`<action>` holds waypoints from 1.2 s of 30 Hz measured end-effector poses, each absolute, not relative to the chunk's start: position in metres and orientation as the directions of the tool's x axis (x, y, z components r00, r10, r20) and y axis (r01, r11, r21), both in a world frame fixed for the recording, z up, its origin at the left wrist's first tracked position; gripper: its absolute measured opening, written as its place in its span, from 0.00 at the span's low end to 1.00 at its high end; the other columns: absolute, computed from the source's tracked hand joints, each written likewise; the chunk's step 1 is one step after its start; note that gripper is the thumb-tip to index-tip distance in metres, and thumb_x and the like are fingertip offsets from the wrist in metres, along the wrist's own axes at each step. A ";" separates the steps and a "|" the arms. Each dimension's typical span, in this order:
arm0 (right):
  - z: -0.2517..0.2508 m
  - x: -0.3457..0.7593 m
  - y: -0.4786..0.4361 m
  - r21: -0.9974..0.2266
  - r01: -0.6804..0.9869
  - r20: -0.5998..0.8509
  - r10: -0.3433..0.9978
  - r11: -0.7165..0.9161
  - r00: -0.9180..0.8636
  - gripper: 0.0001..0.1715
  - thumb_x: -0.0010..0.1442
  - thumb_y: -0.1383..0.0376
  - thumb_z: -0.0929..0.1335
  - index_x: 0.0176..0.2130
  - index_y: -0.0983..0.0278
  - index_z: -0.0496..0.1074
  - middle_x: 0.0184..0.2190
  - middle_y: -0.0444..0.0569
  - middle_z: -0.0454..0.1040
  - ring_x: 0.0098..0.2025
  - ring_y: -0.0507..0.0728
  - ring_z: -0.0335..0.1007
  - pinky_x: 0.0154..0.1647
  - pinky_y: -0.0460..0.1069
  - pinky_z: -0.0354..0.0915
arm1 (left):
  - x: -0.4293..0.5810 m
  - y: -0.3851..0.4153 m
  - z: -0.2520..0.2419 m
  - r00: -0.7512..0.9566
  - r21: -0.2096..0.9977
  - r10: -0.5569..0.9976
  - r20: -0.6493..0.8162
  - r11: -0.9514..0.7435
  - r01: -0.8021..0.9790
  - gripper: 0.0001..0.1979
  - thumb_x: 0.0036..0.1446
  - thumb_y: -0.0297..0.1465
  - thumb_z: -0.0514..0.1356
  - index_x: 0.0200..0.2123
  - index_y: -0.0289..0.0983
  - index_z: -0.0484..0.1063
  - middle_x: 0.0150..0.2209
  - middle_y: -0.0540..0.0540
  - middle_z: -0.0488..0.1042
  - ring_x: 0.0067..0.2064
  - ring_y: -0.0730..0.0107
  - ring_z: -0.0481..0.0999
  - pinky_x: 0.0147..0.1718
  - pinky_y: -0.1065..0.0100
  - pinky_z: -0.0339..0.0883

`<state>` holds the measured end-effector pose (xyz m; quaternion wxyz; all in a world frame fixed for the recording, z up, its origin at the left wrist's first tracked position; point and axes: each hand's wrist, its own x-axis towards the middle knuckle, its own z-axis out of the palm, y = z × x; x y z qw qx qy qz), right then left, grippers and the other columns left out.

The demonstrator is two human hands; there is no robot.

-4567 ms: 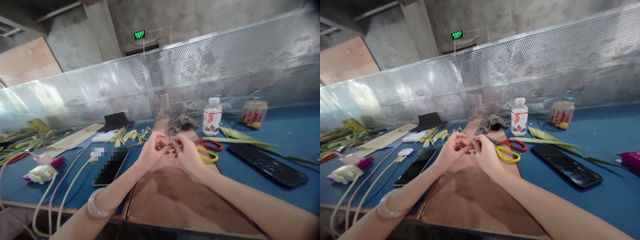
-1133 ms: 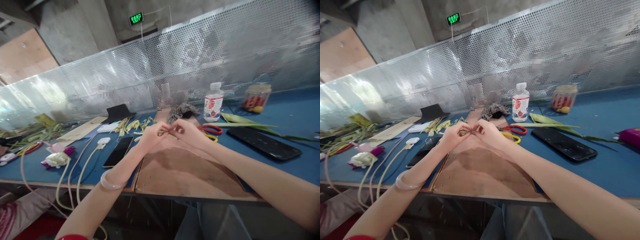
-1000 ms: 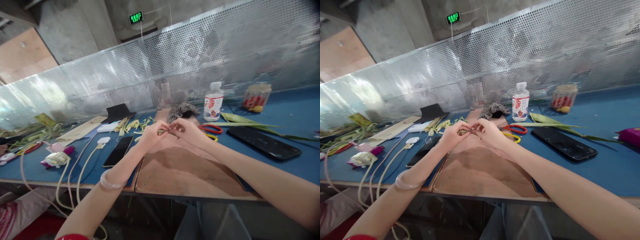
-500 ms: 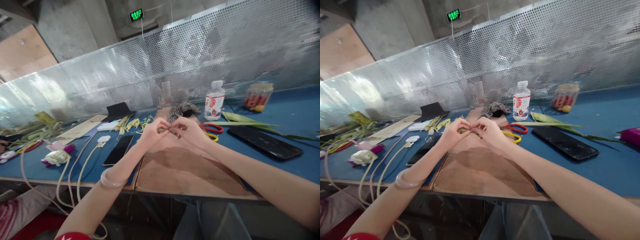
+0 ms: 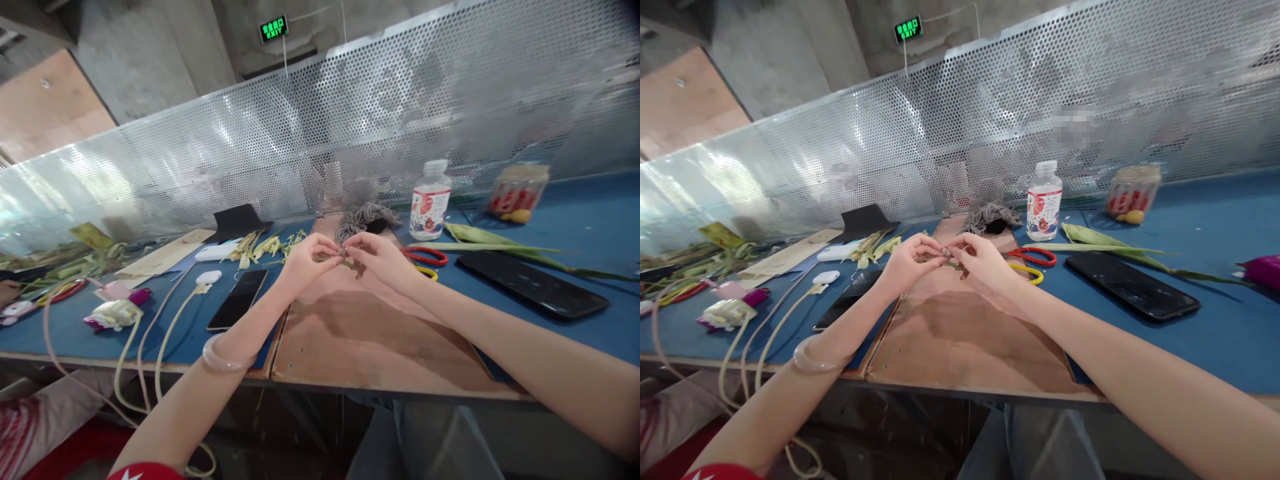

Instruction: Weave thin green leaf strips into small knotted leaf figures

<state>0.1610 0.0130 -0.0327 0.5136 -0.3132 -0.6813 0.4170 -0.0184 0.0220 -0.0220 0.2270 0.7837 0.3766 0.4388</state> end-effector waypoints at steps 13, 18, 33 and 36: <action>-0.040 0.162 0.015 -0.760 0.208 0.564 0.785 0.615 -0.257 0.12 0.58 0.61 0.63 0.37 0.65 0.72 0.31 0.48 0.71 0.29 0.51 0.67 0.21 0.45 0.68 | -0.019 0.023 -0.022 0.310 0.656 0.804 0.508 -0.594 0.466 0.13 0.47 0.36 0.64 0.35 0.36 0.69 0.31 0.45 0.78 0.36 0.66 0.78 0.39 0.64 0.71; -0.039 0.162 0.015 -0.688 0.294 0.613 0.748 0.664 -0.255 0.12 0.57 0.60 0.65 0.37 0.65 0.72 0.31 0.49 0.71 0.28 0.51 0.67 0.24 0.46 0.67 | -0.019 0.023 -0.022 0.313 0.646 0.799 0.514 -0.600 0.472 0.11 0.47 0.33 0.64 0.35 0.36 0.70 0.32 0.46 0.79 0.36 0.67 0.78 0.39 0.66 0.71; -0.041 0.160 0.015 -0.689 0.303 0.620 0.752 0.658 -0.225 0.08 0.59 0.62 0.63 0.34 0.64 0.68 0.29 0.46 0.69 0.26 0.50 0.65 0.25 0.47 0.65 | -0.016 0.021 -0.020 0.287 0.719 0.828 0.482 -0.561 0.410 0.09 0.48 0.34 0.63 0.33 0.36 0.73 0.33 0.44 0.79 0.34 0.68 0.78 0.38 0.66 0.72; -0.040 0.159 0.014 -0.621 0.353 0.670 0.708 0.700 -0.224 0.07 0.59 0.64 0.63 0.33 0.64 0.68 0.30 0.47 0.68 0.28 0.51 0.64 0.27 0.48 0.65 | -0.016 0.023 -0.021 0.278 0.749 0.839 0.468 -0.544 0.379 0.09 0.47 0.33 0.63 0.33 0.35 0.74 0.33 0.44 0.79 0.34 0.69 0.78 0.37 0.66 0.72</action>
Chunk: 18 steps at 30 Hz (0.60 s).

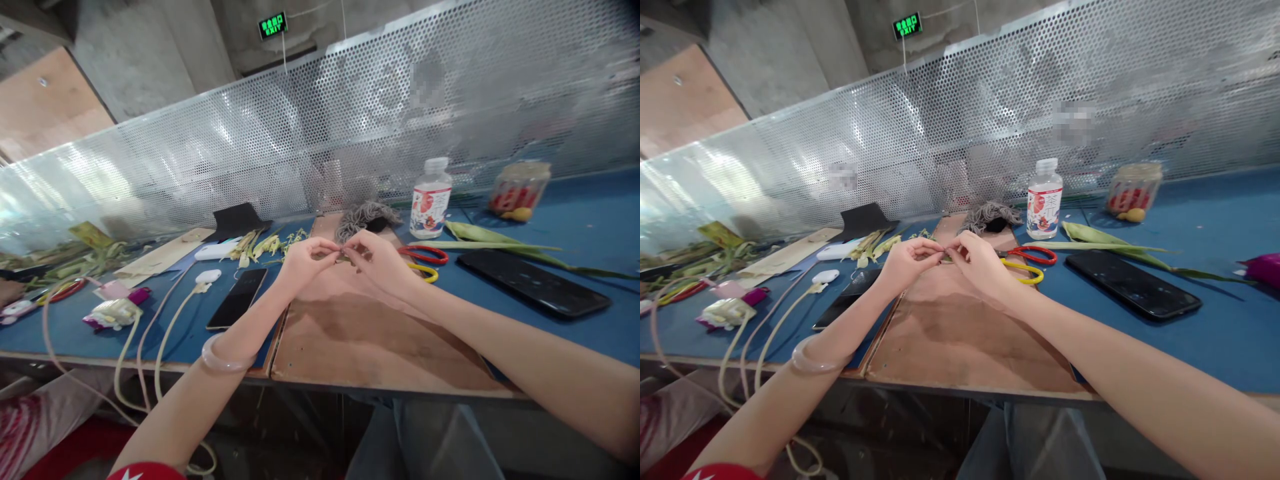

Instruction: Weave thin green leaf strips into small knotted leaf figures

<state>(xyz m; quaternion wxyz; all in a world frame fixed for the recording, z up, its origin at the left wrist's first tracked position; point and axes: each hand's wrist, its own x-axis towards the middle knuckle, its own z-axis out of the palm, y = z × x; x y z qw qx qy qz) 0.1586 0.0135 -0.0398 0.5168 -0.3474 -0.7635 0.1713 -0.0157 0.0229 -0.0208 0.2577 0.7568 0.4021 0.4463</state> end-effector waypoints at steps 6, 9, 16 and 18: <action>-0.041 0.157 0.014 -0.533 0.414 0.724 0.651 0.738 -0.229 0.06 0.60 0.67 0.62 0.32 0.65 0.67 0.30 0.47 0.65 0.30 0.52 0.63 0.30 0.48 0.62 | -0.015 0.025 -0.022 0.273 0.733 0.835 0.478 -0.551 0.399 0.09 0.48 0.32 0.62 0.33 0.35 0.75 0.32 0.45 0.79 0.33 0.69 0.77 0.36 0.67 0.72; -0.045 0.156 0.018 -0.481 0.442 0.755 0.614 0.757 -0.230 0.05 0.60 0.68 0.62 0.33 0.65 0.67 0.30 0.47 0.65 0.31 0.52 0.63 0.31 0.47 0.61 | -0.014 0.023 -0.022 0.288 0.665 0.814 0.505 -0.580 0.472 0.08 0.48 0.32 0.61 0.32 0.34 0.75 0.32 0.45 0.78 0.33 0.69 0.77 0.35 0.67 0.71; -0.051 0.154 0.020 -0.436 0.446 0.783 0.574 0.782 -0.239 0.05 0.60 0.67 0.61 0.34 0.64 0.66 0.34 0.49 0.66 0.32 0.52 0.63 0.31 0.47 0.60 | -0.012 0.019 -0.020 0.319 0.556 0.782 0.535 -0.611 0.564 0.08 0.49 0.30 0.59 0.33 0.34 0.74 0.32 0.44 0.78 0.33 0.69 0.76 0.35 0.68 0.70; -0.051 0.153 0.020 -0.433 0.455 0.784 0.574 0.778 -0.237 0.05 0.60 0.67 0.61 0.34 0.64 0.66 0.34 0.49 0.66 0.31 0.52 0.63 0.31 0.47 0.60 | -0.012 0.019 -0.020 0.328 0.552 0.782 0.531 -0.612 0.566 0.08 0.49 0.30 0.58 0.33 0.34 0.74 0.32 0.45 0.78 0.32 0.69 0.75 0.35 0.68 0.69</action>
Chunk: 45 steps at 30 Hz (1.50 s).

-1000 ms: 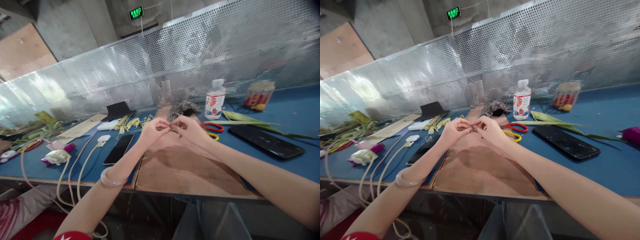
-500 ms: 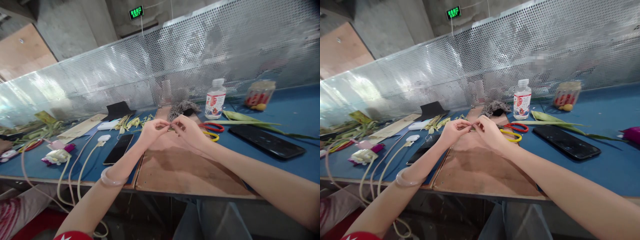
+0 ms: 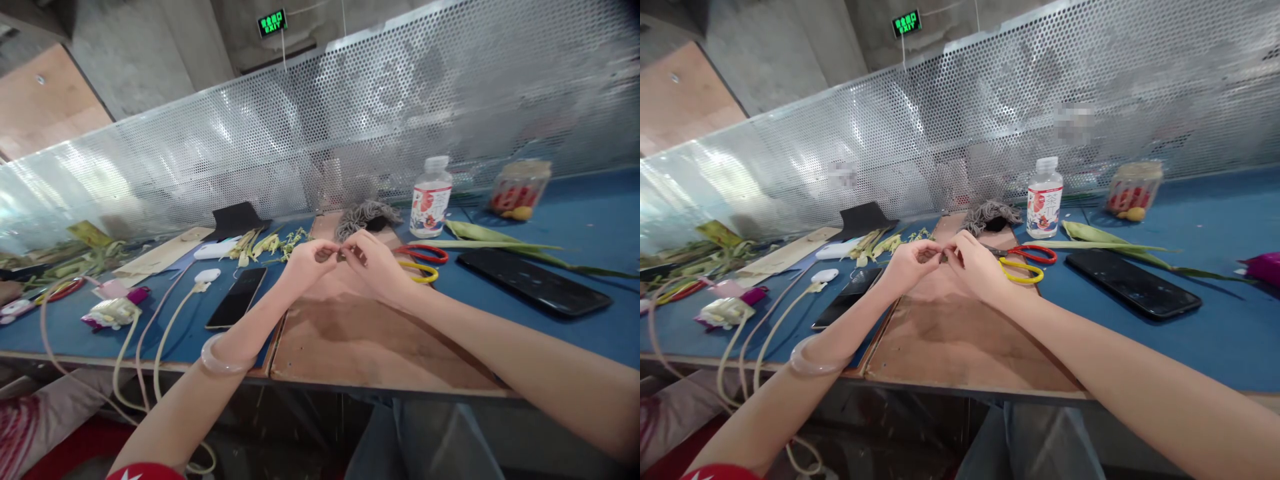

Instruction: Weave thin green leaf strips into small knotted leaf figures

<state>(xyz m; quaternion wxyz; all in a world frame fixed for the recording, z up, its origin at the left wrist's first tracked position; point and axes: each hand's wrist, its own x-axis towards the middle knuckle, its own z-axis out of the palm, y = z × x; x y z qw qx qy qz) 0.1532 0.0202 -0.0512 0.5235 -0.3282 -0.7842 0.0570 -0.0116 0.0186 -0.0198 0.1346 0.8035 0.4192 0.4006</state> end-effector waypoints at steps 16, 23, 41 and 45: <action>-0.045 0.155 0.018 -0.534 0.391 0.728 0.643 0.750 -0.239 0.04 0.59 0.68 0.61 0.32 0.64 0.65 0.30 0.47 0.65 0.29 0.52 0.63 0.30 0.48 0.62 | -0.015 0.022 -0.021 0.367 0.788 0.858 0.359 -0.490 0.374 0.09 0.51 0.34 0.59 0.33 0.34 0.73 0.40 0.43 0.73 0.40 0.69 0.72 0.44 0.66 0.64; -0.044 0.155 0.014 -0.604 0.355 0.683 0.693 0.713 -0.231 0.06 0.60 0.65 0.62 0.33 0.64 0.66 0.31 0.47 0.66 0.28 0.51 0.63 0.28 0.47 0.64 | -0.017 0.024 -0.024 0.382 0.787 0.853 0.356 -0.494 0.369 0.09 0.51 0.34 0.60 0.34 0.34 0.72 0.39 0.44 0.74 0.41 0.69 0.72 0.45 0.65 0.64; -0.044 0.154 0.010 -0.669 0.307 0.648 0.733 0.677 -0.207 0.06 0.59 0.64 0.62 0.33 0.63 0.65 0.29 0.46 0.66 0.27 0.51 0.64 0.28 0.48 0.64 | -0.014 0.021 -0.022 0.395 0.786 0.851 0.345 -0.492 0.373 0.10 0.53 0.34 0.58 0.35 0.34 0.72 0.36 0.46 0.74 0.37 0.72 0.71 0.42 0.67 0.64; -0.044 0.154 0.011 -0.670 0.301 0.650 0.732 0.678 -0.202 0.06 0.60 0.64 0.62 0.33 0.64 0.65 0.28 0.46 0.66 0.25 0.50 0.64 0.27 0.47 0.64 | -0.014 0.020 -0.020 0.396 0.789 0.852 0.341 -0.489 0.372 0.11 0.53 0.36 0.58 0.35 0.34 0.72 0.37 0.46 0.74 0.37 0.72 0.71 0.41 0.68 0.63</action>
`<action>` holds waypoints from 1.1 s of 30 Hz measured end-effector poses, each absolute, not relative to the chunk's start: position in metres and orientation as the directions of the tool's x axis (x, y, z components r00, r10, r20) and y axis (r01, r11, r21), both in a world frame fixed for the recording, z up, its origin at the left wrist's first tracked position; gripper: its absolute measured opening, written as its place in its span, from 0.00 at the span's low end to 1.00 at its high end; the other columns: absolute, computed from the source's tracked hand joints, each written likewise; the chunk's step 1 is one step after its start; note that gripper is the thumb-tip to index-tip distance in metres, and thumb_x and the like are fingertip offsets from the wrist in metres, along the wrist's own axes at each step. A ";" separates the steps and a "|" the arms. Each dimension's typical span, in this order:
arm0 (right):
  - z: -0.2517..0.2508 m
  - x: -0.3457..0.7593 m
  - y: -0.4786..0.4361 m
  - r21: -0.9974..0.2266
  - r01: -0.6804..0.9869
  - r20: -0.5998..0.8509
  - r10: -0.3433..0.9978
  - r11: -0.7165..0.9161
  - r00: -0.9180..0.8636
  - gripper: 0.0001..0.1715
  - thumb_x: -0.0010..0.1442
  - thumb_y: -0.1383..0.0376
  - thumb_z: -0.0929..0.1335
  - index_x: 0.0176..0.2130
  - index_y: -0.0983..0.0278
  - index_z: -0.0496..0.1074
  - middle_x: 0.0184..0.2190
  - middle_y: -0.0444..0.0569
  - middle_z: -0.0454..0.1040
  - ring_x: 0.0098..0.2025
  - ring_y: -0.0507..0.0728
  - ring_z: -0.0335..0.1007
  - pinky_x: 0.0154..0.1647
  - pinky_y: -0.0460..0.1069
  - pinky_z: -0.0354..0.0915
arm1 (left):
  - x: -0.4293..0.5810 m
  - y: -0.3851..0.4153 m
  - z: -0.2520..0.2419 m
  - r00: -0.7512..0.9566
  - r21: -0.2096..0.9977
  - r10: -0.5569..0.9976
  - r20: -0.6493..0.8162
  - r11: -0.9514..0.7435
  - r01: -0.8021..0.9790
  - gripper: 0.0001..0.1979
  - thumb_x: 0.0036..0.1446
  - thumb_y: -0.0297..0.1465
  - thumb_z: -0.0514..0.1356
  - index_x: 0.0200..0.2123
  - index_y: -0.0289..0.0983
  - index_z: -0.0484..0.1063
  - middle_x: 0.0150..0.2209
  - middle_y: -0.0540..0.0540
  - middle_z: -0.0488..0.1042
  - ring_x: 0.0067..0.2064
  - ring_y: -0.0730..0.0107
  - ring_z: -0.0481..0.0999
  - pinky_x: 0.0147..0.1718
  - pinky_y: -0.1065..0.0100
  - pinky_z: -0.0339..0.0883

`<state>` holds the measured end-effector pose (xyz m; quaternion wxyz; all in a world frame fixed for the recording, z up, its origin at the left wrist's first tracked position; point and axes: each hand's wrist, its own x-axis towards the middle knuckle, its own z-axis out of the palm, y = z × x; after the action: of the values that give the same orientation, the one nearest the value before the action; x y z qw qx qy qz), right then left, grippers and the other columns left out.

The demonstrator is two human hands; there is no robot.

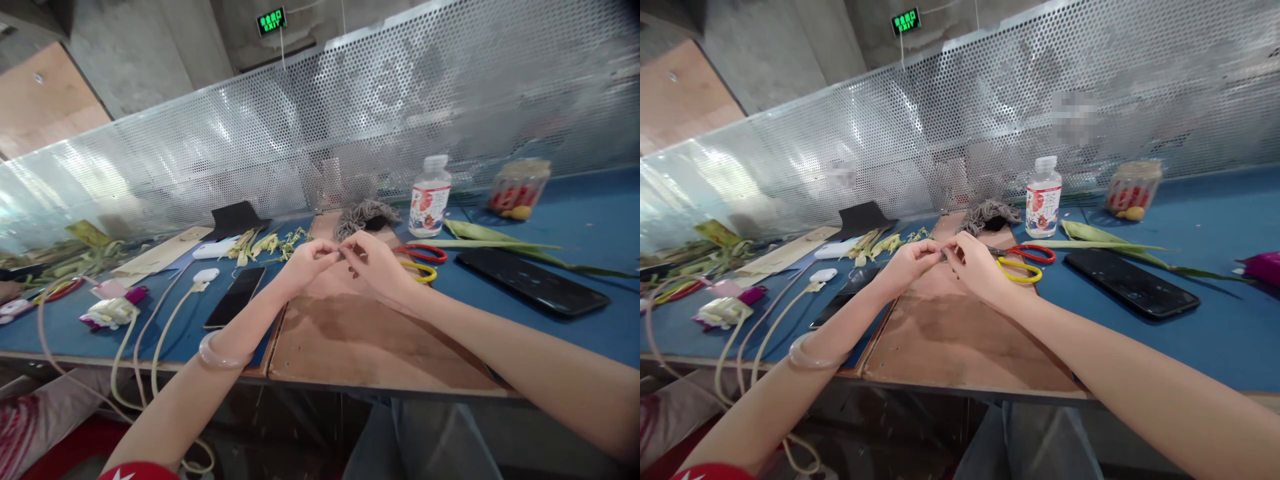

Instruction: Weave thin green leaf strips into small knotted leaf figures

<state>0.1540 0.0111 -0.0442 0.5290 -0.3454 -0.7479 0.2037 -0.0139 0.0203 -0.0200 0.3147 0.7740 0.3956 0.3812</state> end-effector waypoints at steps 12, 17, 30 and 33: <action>-0.044 0.154 0.011 -0.686 0.292 0.642 0.743 0.667 -0.187 0.08 0.60 0.63 0.62 0.34 0.65 0.66 0.28 0.44 0.66 0.22 0.48 0.63 0.24 0.45 0.64 | -0.013 0.020 -0.021 0.388 0.858 0.874 0.293 -0.419 0.297 0.11 0.50 0.34 0.60 0.36 0.34 0.72 0.36 0.45 0.74 0.38 0.71 0.72 0.42 0.67 0.63; -0.044 0.154 0.011 -0.695 0.266 0.642 0.743 0.669 -0.190 0.08 0.60 0.63 0.62 0.34 0.65 0.66 0.29 0.45 0.67 0.22 0.47 0.64 0.24 0.45 0.63 | -0.012 0.021 -0.021 0.353 0.875 0.873 0.337 -0.429 0.226 0.07 0.48 0.31 0.62 0.31 0.35 0.69 0.31 0.49 0.72 0.34 0.75 0.71 0.39 0.69 0.64; -0.043 0.155 0.011 -0.680 0.313 0.644 0.744 0.663 -0.178 0.08 0.59 0.63 0.62 0.35 0.65 0.67 0.28 0.45 0.67 0.23 0.48 0.64 0.24 0.45 0.65 | -0.010 0.018 -0.018 0.326 0.858 0.856 0.400 -0.475 0.196 0.10 0.48 0.30 0.63 0.31 0.35 0.64 0.30 0.49 0.71 0.30 0.77 0.70 0.32 0.72 0.63; -0.044 0.154 0.012 -0.702 0.288 0.629 0.756 0.652 -0.177 0.08 0.59 0.62 0.62 0.35 0.65 0.67 0.27 0.45 0.67 0.22 0.48 0.65 0.21 0.44 0.65 | -0.011 0.018 -0.018 0.353 0.826 0.820 0.451 -0.533 0.184 0.08 0.48 0.29 0.62 0.31 0.36 0.65 0.32 0.49 0.71 0.31 0.77 0.71 0.32 0.73 0.64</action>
<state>0.1543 0.0121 -0.0443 0.5340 -0.3551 -0.7353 0.2193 -0.0109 0.0182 -0.0184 0.3467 0.7460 0.3365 0.4584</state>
